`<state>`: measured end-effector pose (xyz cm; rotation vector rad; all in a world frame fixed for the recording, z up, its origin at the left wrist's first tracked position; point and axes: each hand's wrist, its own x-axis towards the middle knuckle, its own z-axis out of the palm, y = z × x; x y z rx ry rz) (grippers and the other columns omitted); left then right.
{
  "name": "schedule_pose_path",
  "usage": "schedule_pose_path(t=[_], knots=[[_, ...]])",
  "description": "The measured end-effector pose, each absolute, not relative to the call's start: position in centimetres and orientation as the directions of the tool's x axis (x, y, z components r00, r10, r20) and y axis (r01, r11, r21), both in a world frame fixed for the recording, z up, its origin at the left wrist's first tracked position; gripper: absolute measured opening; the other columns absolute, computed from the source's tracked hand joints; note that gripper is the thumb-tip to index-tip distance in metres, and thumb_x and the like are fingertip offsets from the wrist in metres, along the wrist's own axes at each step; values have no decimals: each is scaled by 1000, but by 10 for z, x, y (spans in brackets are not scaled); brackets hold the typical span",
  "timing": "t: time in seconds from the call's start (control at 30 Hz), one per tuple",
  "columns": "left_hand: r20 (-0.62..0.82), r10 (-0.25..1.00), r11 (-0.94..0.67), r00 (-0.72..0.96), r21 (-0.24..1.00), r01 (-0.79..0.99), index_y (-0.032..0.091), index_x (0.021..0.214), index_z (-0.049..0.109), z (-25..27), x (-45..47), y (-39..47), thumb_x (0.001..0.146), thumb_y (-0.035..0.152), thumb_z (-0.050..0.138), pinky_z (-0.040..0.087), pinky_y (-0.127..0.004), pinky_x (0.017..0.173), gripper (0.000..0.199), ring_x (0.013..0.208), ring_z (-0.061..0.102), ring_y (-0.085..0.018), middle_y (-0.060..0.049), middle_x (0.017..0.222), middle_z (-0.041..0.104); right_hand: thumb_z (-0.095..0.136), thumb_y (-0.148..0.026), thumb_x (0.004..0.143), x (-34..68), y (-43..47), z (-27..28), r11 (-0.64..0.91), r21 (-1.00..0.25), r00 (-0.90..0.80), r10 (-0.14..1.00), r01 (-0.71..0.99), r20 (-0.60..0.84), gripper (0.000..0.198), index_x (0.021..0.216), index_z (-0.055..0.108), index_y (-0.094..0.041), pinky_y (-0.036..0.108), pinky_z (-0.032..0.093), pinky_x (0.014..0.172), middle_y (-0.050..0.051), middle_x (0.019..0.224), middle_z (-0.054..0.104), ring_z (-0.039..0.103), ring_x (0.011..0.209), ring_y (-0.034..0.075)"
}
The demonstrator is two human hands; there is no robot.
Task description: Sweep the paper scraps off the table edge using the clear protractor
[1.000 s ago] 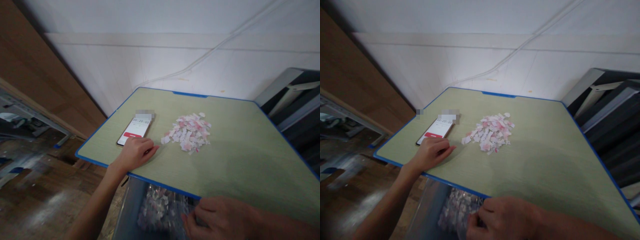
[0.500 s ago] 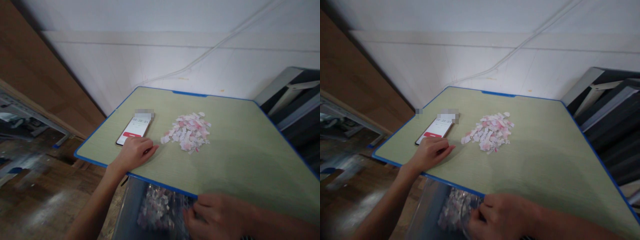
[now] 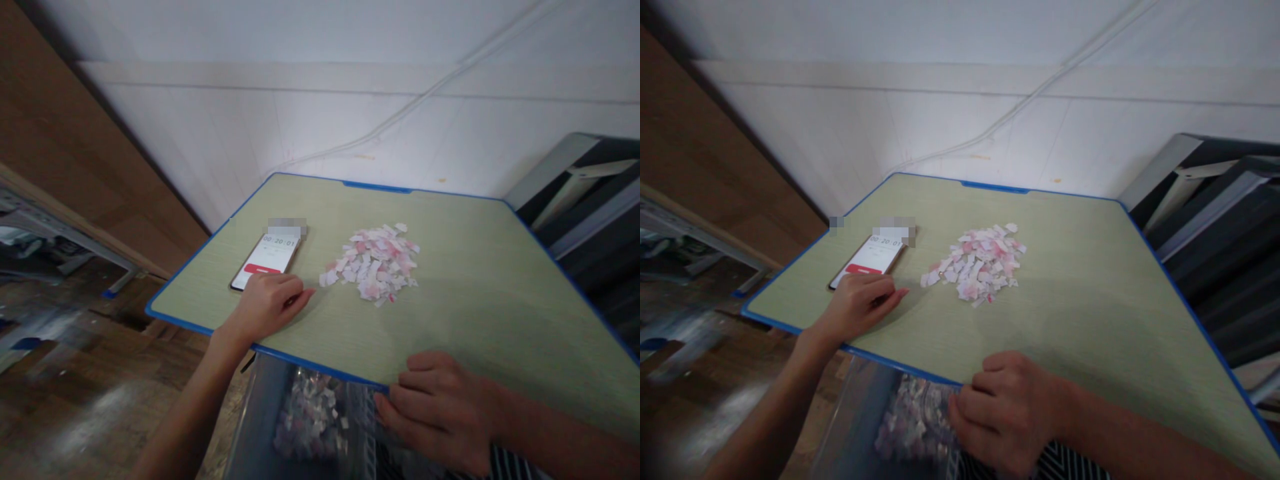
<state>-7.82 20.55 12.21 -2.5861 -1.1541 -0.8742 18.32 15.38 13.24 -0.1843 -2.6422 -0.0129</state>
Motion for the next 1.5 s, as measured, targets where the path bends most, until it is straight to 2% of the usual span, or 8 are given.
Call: schedule_pose_path(t=[0.13,0.33,0.53,0.73,0.9,1.1,1.27,1.5], knots=[[577,617,-695,535,80,715,19,51,41,121,-78,206,90,23,43,23,-25,43,40,42,35,-8,6,46,39,35,-13,85,179,149,123,999,30,-884,25,44,467,31,64,58,-16,29,20,39,-2,51,51,38,38,10],[577,620,-691,533,78,719,20,51,41,120,-79,206,90,23,44,23,-25,43,39,42,34,-8,6,46,39,37,-12,89,182,144,118,981,190,-861,-54,50,506,31,73,63,-14,26,23,38,-3,51,49,37,41,9],[576,620,-690,533,78,720,20,51,41,121,-78,206,90,24,43,23,-24,43,40,41,34,-8,6,46,39,27,-8,90,181,137,116,976,180,-883,20,118,469,42,68,62,-14,29,23,39,0,54,52,37,40,11],[575,621,-686,532,71,724,20,50,41,120,-78,206,91,25,42,22,-25,43,41,41,34,-8,5,45,39,31,-9,89,182,138,115,975,207,-896,-22,79,444,37,67,60,-16,28,25,40,0,57,55,41,42,10],[564,629,-686,535,79,723,20,51,41,121,-78,206,90,24,43,23,-25,43,40,42,35,-9,5,46,40,32,-15,91,181,142,120,992,125,-901,-26,31,433,37,67,60,-15,28,23,38,-2,51,50,39,40,9],[568,628,-685,532,80,724,20,50,41,121,-79,205,91,25,42,23,-25,43,41,42,35,-8,5,46,40,39,-16,90,185,154,130,985,-99,-797,172,141,579,23,81,60,-15,27,29,44,-4,50,53,42,41,9],[591,602,-692,537,51,720,19,50,42,121,-79,206,90,23,42,22,-25,42,41,40,35,-8,5,44,40,50,-15,88,195,185,136,886,-380,-598,462,267,655,12,79,58,-15,20,42,51,0,60,61,55,53,8],[593,641,-649,487,80,757,19,48,43,124,-80,205,88,23,44,24,-24,42,41,40,35,-7,5,44,41,56,-23,86,232,228,128,738,-500,-427,672,453,605,14,73,61,-19,21,35,39,-1,56,52,45,44,9]])
